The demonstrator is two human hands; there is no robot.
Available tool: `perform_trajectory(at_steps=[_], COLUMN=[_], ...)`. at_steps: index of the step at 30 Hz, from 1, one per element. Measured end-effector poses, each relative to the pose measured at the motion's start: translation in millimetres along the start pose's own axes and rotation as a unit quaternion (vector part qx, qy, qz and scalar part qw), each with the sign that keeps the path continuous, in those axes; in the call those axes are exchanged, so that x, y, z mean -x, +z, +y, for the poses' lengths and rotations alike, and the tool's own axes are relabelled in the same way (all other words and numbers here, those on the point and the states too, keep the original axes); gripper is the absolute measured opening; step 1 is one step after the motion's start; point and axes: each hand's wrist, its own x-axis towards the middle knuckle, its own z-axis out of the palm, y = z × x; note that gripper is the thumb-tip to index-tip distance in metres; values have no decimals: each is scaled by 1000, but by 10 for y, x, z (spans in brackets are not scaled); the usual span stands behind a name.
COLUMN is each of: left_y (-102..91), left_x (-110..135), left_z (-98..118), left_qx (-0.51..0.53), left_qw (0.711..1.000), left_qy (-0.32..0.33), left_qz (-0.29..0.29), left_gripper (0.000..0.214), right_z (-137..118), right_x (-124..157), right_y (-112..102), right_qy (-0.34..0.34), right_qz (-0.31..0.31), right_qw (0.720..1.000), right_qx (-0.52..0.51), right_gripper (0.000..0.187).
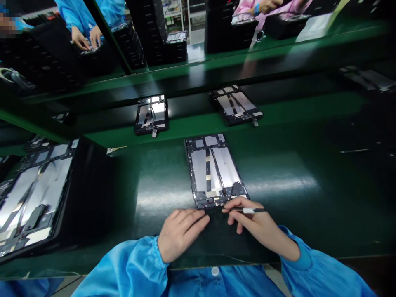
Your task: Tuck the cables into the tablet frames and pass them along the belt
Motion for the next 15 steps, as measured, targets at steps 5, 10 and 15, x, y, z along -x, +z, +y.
perform_trajectory(at_steps=[5, 10, 15], left_y=[45, 83, 103], left_x=[-39, -33, -19], left_z=[157, 142, 157], left_qx=[6, -6, -8], left_qw=[995, 993, 994], left_qy=[72, 72, 64], left_qz=[-75, -89, -90], left_gripper=[30, 31, 31], right_z=[60, 29, 76], right_x=[71, 36, 64], right_y=[-62, -26, -16], right_qy=[-10, -71, -62], right_qz=[-3, 0, -7], right_qw=[993, 976, 987], right_qx=[115, 204, 148], right_gripper=[20, 16, 23])
